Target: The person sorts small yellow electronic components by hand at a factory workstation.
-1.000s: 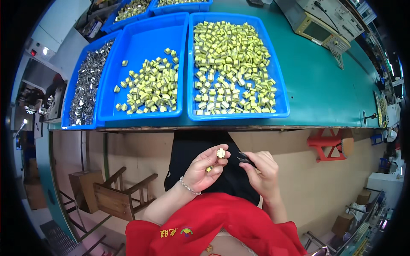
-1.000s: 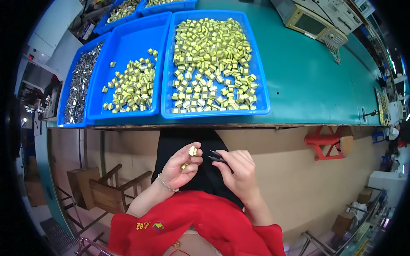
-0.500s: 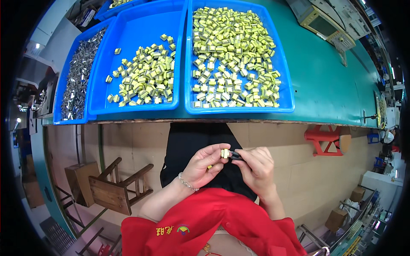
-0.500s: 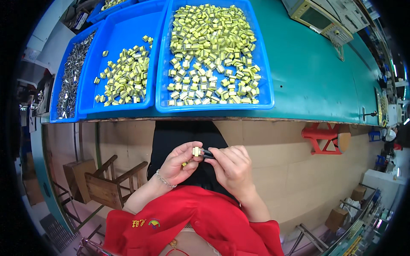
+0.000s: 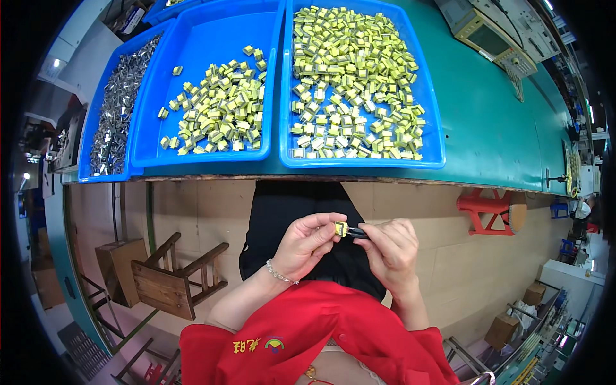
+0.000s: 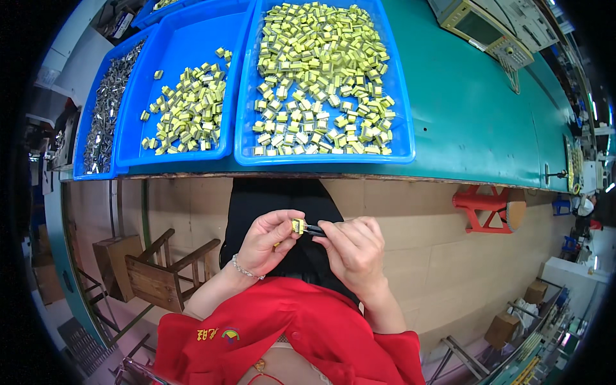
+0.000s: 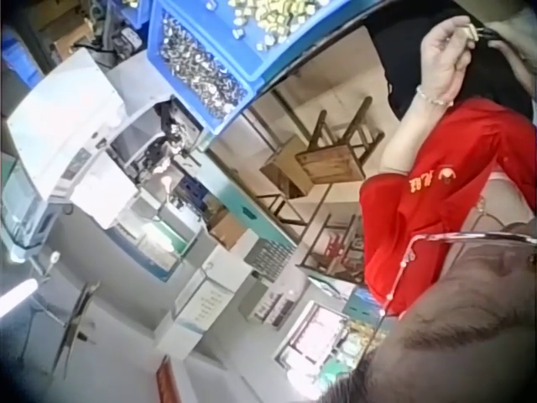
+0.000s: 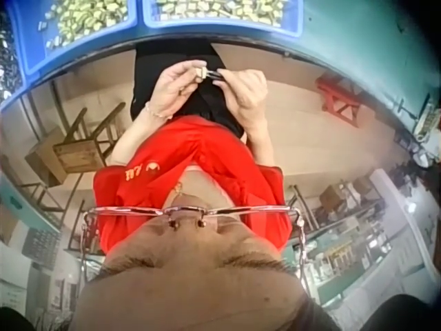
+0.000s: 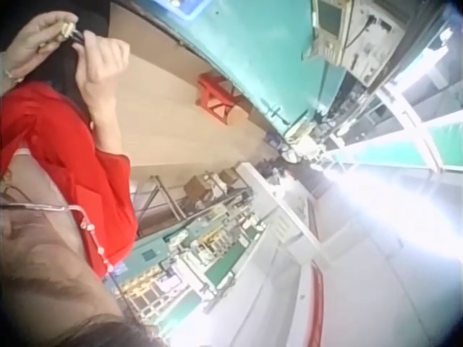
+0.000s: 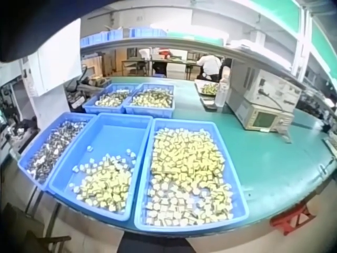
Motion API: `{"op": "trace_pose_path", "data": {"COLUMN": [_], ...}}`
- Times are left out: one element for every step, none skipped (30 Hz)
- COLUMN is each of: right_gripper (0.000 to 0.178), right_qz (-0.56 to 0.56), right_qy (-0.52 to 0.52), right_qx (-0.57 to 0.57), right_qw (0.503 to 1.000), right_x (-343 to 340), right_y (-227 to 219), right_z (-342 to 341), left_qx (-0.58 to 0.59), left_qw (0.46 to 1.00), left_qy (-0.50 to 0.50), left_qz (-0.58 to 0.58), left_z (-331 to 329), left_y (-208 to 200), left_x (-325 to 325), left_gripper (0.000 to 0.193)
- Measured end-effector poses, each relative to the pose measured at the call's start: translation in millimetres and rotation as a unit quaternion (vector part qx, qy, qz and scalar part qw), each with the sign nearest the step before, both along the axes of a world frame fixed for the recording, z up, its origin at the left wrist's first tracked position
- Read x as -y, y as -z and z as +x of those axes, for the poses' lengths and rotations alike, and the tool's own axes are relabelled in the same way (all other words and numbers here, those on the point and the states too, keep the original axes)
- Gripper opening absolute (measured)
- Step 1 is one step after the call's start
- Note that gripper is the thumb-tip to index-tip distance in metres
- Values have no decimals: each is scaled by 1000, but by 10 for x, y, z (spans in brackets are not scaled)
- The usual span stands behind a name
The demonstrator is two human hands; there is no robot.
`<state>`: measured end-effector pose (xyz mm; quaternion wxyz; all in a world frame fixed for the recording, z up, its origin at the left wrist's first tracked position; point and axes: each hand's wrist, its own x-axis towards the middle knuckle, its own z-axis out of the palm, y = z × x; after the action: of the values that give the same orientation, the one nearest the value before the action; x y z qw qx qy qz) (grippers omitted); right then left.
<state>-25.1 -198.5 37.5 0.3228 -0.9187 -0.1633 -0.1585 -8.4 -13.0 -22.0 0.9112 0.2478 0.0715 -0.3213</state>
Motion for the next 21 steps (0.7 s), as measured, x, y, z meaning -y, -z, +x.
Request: {"op": "trace_pose_path", "data": {"right_gripper": [25, 25, 25, 25, 25, 25, 25, 25, 25, 24, 24, 25, 26, 26, 25, 24, 24, 24, 24, 24, 24], "right_qz": [-2, -2, -6, -9, -9, -11, -12, -12, -18, -25, -25, -17, -7, -7, -13, -19, -18, -16, -14, -13, -5], "right_qy": [-3, -3, -4, -5, -6, -7, -9, -9, -11, -12, -12, -6, 0, -1, -3, -5, -4, -7, -10, -9, -8], "right_qx": [1, 1, -2, -5, -5, -6, -6, -7, -11, -16, -16, -8, 0, -1, -15, -29, -28, -30, -29, -24, -34], "right_qw": [1000, 1000, 1000, 1000, 1000, 1000, 1000, 1000, 1000, 999, 999, 1000, 1000, 1000, 1000, 999, 999, 999, 999, 1000, 999], "right_x": [-2, -2, -1, -1, -3, -6, -10, -11, -12, -10, -4, 6, 14, 19, 23, 25, 19, 6, -1, 0, 3], "right_y": [-2, 0, 5, 10, 13, 17, 20, 17, 8, -2, 8, 28, 43, 38, 28, 21, 18, 14, 8, -8, -33], "right_z": [2, 0, -6, -10, -11, -12, -14, -17, -21, -23, -24, -25, -23, -23, -24, -32, -31, -24, -14, -18, -41], "left_qx": [-5, -5, -1, 2, 2, 2, 2, 1, 5, 9, 9, 3, -4, -4, -4, -5, -4, -7, -8, -3, -21], "left_qw": [1000, 1000, 1000, 1000, 1000, 1000, 999, 999, 999, 999, 999, 999, 999, 999, 999, 999, 999, 999, 999, 999, 998], "left_qy": [1, 0, 6, 12, 12, 16, 21, 21, 24, 28, 28, 26, 22, 22, 20, 19, 19, 18, 17, 18, 19], "left_qz": [18, 18, 20, 22, 22, 27, 31, 31, 35, 39, 38, 32, 27, 27, 27, 27, 27, 34, 41, 41, 49], "left_z": [-1, -3, -4, -5, -5, -4, -6, -11, -16, -16, -15, -12, -9, -4, 2, -1, -1, 2, 8, 3, -18], "left_y": [-7, -6, 0, 4, -3, -18, -25, -21, -15, -14, -12, -8, -3, 2, 6, 10, 11, 9, 3, -18, -55], "left_x": [3, 2, 0, -1, 1, 4, 4, 2, -1, 0, -1, -1, -2, -3, -3, -1, 5, 13, 17, 12, 2], "left_gripper": [25, 25, 25, 26, 26, 26, 26, 26, 26, 25, 25, 25, 25, 25, 25, 25, 25, 24, 24, 24, 23]}}
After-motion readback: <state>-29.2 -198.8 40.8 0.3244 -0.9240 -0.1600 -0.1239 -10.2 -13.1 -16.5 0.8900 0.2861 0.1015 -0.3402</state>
